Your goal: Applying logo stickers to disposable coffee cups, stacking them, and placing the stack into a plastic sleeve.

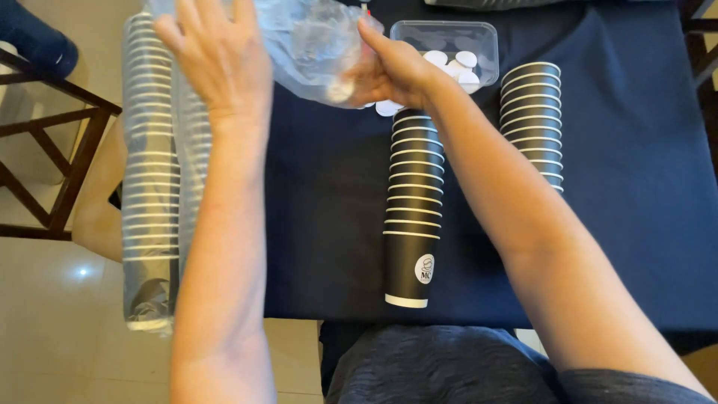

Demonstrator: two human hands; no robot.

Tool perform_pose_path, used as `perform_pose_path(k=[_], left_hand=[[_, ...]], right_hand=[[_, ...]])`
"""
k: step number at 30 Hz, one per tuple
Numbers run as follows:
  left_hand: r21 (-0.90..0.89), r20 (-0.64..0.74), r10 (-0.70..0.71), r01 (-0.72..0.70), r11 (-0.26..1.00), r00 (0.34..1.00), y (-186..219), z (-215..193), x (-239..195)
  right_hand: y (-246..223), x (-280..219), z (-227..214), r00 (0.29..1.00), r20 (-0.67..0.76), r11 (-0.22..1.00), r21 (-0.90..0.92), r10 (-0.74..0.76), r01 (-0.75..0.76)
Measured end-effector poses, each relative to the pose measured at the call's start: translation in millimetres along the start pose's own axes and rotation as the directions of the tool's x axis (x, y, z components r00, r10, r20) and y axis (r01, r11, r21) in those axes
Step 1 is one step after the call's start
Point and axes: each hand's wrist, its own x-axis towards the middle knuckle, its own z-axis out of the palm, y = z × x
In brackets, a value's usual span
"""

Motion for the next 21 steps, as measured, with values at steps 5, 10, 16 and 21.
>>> perform_pose_path(k=[5, 10, 16, 21], left_hand=[[0.104, 0.003, 0.033, -0.033, 0.994, 0.999, -17.9, -35.6, 10.2], [0.042, 0.074, -0.033, 0.03, 0.999, 0.997, -11.3, -69.0, 15.4], [-0.25, 0.41, -0.134, 0.252, 0.935, 0.902, 6.9, -89.7, -1.6], [-0.248, 0.577, -0.089, 0.278, 0.928, 0.812, 92.9, -169.7, -31.4]], right_hand=[[-5.0, -2.1, 12.6, 0.91, -0.379, 0.682, -0.711, -0.167, -0.171], [-15.1, -21.3, 14.3, 0.924, -0.347, 0.802, -0.592, -0.162, -0.081], [-1.0, -68.1, -14.5, 0.952, -0.18, 0.969, -0.051, -0.248, 0.243], [24.1, -87.8, 14.6, 0.935, -0.304, 0.983, -0.038, -0.18, 0.177]])
